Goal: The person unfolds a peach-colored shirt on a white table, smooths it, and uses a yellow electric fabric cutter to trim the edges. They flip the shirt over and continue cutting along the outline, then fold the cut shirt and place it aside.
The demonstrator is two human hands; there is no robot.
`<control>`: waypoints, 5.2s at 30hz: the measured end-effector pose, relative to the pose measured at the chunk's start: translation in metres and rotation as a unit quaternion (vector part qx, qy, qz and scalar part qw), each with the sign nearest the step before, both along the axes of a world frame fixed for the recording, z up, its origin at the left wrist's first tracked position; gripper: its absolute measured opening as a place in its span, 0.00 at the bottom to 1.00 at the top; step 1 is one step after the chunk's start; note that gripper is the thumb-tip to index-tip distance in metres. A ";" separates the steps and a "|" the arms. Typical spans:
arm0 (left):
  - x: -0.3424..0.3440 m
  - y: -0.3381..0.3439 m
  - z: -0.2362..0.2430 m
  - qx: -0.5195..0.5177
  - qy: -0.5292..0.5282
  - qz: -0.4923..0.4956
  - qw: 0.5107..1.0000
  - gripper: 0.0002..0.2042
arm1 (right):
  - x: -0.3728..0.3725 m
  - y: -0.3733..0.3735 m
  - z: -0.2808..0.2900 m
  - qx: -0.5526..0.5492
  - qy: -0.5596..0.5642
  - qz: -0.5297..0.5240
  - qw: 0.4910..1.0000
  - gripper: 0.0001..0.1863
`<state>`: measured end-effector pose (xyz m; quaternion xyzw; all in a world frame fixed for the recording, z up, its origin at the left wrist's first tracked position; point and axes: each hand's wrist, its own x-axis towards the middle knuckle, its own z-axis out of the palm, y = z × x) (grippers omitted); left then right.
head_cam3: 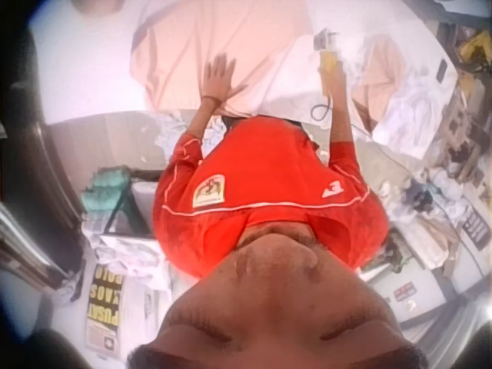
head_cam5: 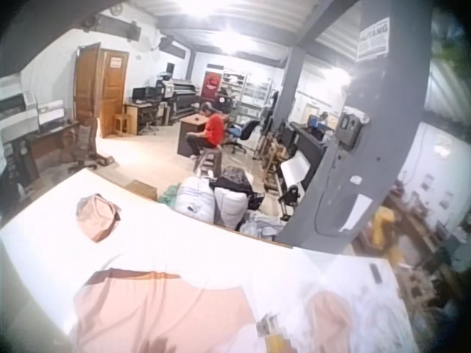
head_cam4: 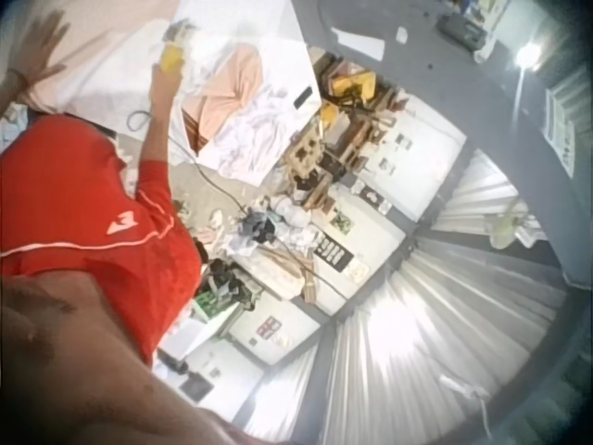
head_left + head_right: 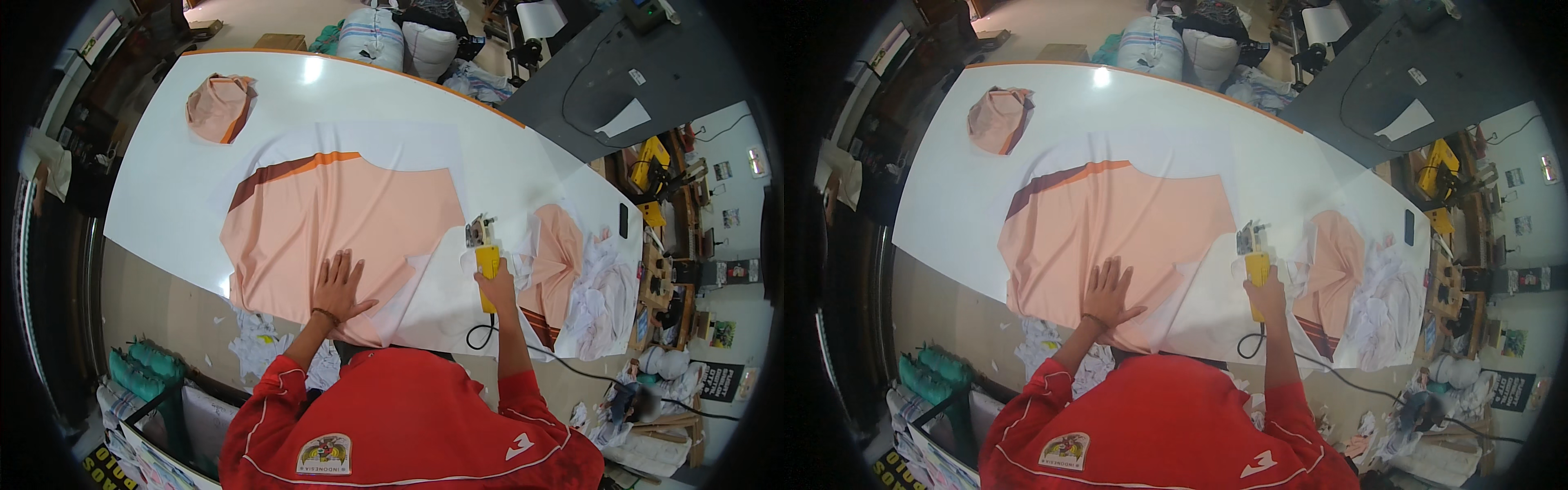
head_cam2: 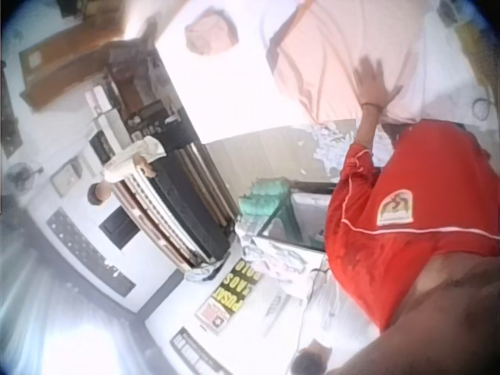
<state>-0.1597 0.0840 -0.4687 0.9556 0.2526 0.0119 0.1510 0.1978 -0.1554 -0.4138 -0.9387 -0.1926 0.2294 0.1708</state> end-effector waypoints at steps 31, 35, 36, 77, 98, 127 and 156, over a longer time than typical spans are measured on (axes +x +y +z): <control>-0.006 -0.001 -0.005 -0.005 -0.032 0.005 0.999 0.48 | 0.071 0.090 0.017 -0.028 -0.005 0.121 0.992 0.40; -0.006 0.000 -0.004 -0.007 -0.030 0.006 1.000 0.48 | 0.083 0.120 0.019 -0.030 0.002 0.123 0.992 0.40; -0.006 -0.001 -0.004 -0.009 -0.029 0.006 1.000 0.48 | 0.086 0.128 0.018 -0.028 -0.002 0.127 0.992 0.40; -0.173 -0.020 0.058 -0.217 0.580 0.084 0.781 0.26 | 0.238 -0.005 -0.031 0.212 0.088 -0.105 0.968 0.28; 0.096 -0.101 0.136 -0.580 -0.112 -0.023 0.806 0.17 | 0.007 0.050 -0.055 0.191 -0.151 0.415 0.877 0.42; 0.100 0.247 0.192 -0.555 -0.364 0.259 0.702 0.19 | 0.194 0.146 0.161 0.536 0.400 -0.065 0.740 0.23; -0.039 0.116 0.024 -0.577 -0.501 0.380 0.521 0.14 | -0.008 -0.060 -0.006 0.298 -0.260 0.079 0.915 0.24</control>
